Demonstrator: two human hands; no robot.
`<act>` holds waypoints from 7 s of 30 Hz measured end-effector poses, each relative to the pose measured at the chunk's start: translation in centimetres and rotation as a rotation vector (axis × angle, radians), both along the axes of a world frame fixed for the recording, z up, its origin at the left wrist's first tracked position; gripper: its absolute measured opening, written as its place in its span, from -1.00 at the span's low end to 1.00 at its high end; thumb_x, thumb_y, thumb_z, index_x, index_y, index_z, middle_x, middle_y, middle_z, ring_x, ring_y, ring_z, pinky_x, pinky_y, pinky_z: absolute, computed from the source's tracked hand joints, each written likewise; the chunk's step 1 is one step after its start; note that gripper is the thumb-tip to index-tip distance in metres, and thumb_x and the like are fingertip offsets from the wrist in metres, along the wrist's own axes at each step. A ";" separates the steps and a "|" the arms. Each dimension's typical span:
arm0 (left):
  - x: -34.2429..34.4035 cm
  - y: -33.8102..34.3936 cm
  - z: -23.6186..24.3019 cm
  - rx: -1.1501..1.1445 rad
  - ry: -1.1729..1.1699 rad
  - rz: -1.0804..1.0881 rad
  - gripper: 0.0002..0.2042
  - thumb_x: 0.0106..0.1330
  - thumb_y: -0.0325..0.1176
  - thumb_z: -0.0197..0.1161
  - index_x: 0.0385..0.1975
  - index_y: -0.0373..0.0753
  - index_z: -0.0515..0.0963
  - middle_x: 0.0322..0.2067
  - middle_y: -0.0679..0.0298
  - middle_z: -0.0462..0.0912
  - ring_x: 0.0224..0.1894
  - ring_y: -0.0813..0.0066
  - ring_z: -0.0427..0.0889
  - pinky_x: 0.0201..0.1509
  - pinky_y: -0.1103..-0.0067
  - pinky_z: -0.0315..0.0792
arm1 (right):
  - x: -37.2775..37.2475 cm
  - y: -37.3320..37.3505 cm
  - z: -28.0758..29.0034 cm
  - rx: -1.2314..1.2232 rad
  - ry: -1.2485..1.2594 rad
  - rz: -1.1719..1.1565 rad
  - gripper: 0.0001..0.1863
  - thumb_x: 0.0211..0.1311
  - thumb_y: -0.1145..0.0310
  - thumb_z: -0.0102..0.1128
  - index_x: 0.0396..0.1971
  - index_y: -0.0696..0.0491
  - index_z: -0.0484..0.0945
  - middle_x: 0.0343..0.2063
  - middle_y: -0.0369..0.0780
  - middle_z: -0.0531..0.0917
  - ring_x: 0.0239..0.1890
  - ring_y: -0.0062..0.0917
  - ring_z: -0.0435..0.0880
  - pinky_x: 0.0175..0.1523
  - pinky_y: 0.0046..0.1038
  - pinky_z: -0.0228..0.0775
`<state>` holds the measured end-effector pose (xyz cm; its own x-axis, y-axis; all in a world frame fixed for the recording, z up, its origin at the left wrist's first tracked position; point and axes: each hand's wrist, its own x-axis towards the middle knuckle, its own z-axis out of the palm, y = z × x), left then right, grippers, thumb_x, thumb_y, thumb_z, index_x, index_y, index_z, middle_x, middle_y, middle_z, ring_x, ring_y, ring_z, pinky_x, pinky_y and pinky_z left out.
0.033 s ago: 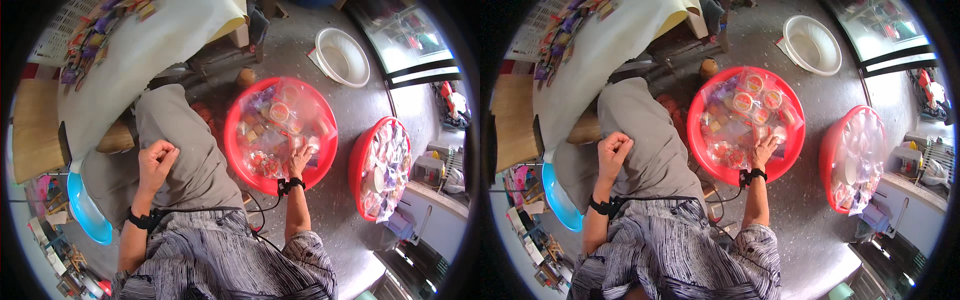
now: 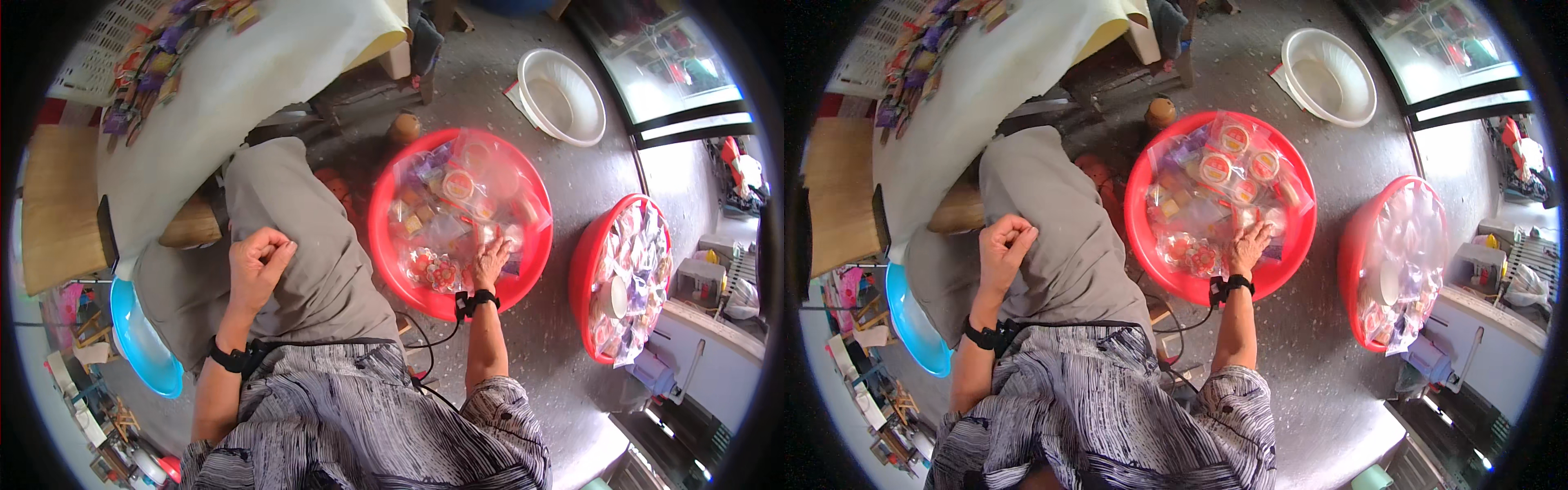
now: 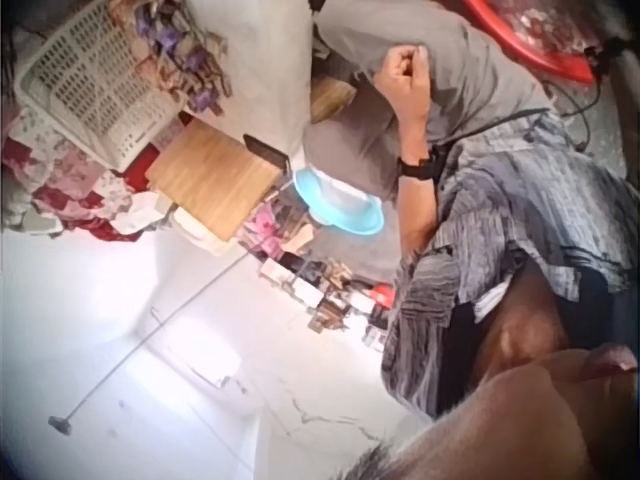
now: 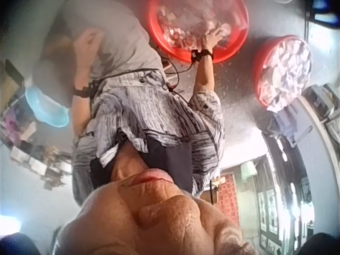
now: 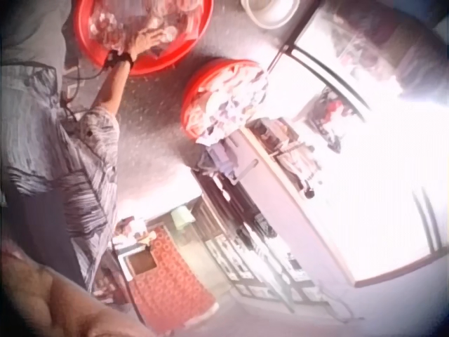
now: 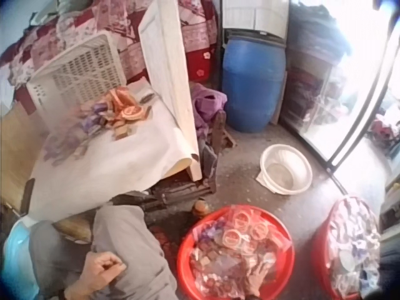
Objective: The person takes individual pieces of candy from a pile on a table and places them into small plastic bags by hand, then sets the filled bags into a red bowl.
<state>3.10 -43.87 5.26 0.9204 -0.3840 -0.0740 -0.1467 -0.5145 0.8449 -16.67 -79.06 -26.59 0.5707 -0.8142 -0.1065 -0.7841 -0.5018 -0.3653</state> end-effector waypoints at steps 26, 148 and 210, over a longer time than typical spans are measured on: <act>-1.0 9.6 -0.1 -0.388 -0.152 0.003 -0.89 0.12 -0.41 0.21 -0.45 -0.32 0.49 -0.60 0.26 0.55 -0.57 0.63 0.49 -0.47 0.61 0.35 | 17.9 4.0 17.2 0.101 -0.663 0.767 -0.66 0.32 0.28 -0.08 -0.55 0.24 0.31 -0.64 -0.16 0.36 -0.55 -0.48 0.28 -0.45 -0.42 0.14; 14.9 15.2 1.1 0.071 -0.606 0.291 -0.87 -0.04 -0.34 0.17 -0.48 -0.16 0.43 -0.62 0.24 0.47 -0.57 0.22 0.50 -0.58 0.35 0.35 | 77.5 25.9 47.1 -0.065 -0.413 1.316 -0.42 0.13 -0.11 0.02 -0.21 0.17 0.57 -0.31 -0.01 0.62 -0.21 -0.36 0.59 -0.05 -0.43 0.35; 14.8 15.5 1.1 0.109 -0.959 0.338 -0.84 -0.01 -0.41 0.24 -0.44 -0.29 0.46 -0.55 0.21 0.44 -0.55 0.32 0.49 -0.53 0.50 0.40 | 81.2 50.5 37.1 0.199 0.027 1.599 -0.04 -0.23 -0.01 0.39 0.23 0.03 0.18 0.01 -0.13 0.49 0.04 -0.44 0.43 0.16 -0.52 0.18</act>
<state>17.94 -28.37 6.31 0.6690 -0.1281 0.7322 -0.5695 -0.7214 0.3941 64.51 -28.57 10.48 0.7761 0.6111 -0.1559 0.4631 -0.7200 -0.5168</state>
